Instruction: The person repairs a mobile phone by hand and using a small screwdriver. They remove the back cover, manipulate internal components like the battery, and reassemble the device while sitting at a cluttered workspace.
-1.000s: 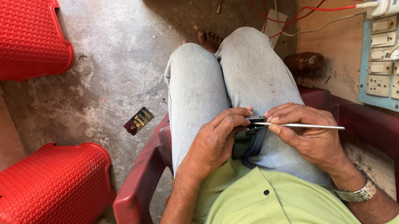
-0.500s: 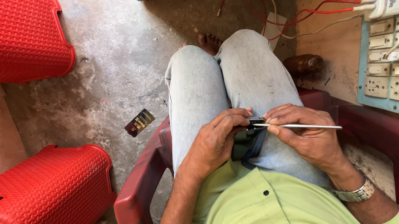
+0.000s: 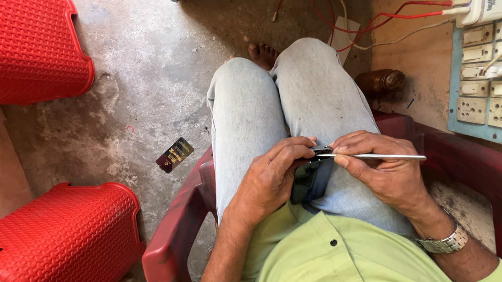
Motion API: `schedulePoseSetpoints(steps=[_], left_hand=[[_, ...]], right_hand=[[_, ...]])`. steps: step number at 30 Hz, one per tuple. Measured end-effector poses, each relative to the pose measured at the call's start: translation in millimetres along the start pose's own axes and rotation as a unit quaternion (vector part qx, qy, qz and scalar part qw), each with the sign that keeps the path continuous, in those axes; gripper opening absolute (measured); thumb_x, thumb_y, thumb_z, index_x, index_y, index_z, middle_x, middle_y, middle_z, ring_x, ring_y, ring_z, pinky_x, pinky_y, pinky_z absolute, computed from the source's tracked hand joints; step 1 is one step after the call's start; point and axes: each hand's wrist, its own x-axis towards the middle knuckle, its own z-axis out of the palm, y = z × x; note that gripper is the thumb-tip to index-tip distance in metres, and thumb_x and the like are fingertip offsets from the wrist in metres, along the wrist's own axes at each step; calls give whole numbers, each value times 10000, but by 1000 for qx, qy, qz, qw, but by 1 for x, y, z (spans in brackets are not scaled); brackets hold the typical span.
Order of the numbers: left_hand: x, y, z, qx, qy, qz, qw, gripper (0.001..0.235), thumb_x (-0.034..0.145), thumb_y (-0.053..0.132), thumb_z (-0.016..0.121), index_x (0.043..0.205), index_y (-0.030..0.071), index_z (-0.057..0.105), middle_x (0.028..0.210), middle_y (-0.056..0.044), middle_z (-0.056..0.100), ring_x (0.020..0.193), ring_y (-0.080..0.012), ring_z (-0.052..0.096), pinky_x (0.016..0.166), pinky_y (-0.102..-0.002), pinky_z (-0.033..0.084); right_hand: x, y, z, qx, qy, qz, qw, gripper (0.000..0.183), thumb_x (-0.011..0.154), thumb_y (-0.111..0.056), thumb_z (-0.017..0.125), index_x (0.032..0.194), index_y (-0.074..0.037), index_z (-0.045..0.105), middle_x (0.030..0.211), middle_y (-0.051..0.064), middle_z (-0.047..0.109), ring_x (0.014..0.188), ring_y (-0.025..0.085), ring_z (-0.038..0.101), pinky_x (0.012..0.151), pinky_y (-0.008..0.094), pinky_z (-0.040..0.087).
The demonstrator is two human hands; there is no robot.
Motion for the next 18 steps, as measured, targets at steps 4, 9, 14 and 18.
schedulePoseSetpoints(steps=[4,9,14,18], left_hand=[[2,1,-2,-19,-2,2,1000,269,922,-104,644,1151,27,591,1251,-141,688,1179,-312,708,994,-366,594],[3,5,-6,-18,-9,-10,1000,316,882,-148,612,1152,12,578,1268,-158,673,1221,-324,679,1028,-370,566],[2,7,-7,-16,-18,-9,1000,319,895,-157,611,1160,17,581,1278,-154,661,1236,-320,669,1033,-367,560],[1,4,-6,-47,-17,-1,999,384,903,-179,607,1225,20,546,1306,-146,639,1273,-316,649,1072,-374,549]], right_hand=[[-2,2,-3,28,-4,19,999,111,895,2,753,1001,2,718,1057,146,767,1048,246,749,927,362,622],[-5,3,-7,159,26,58,985,28,1007,-22,644,1010,6,645,1093,172,739,1160,287,714,1062,437,584],[-2,7,-8,305,33,116,945,143,1089,-83,504,1062,29,589,1143,212,713,1209,315,680,1085,490,550],[-1,6,-9,314,32,152,937,201,1093,-89,450,1146,51,585,1124,211,703,1194,318,676,1081,471,540]])
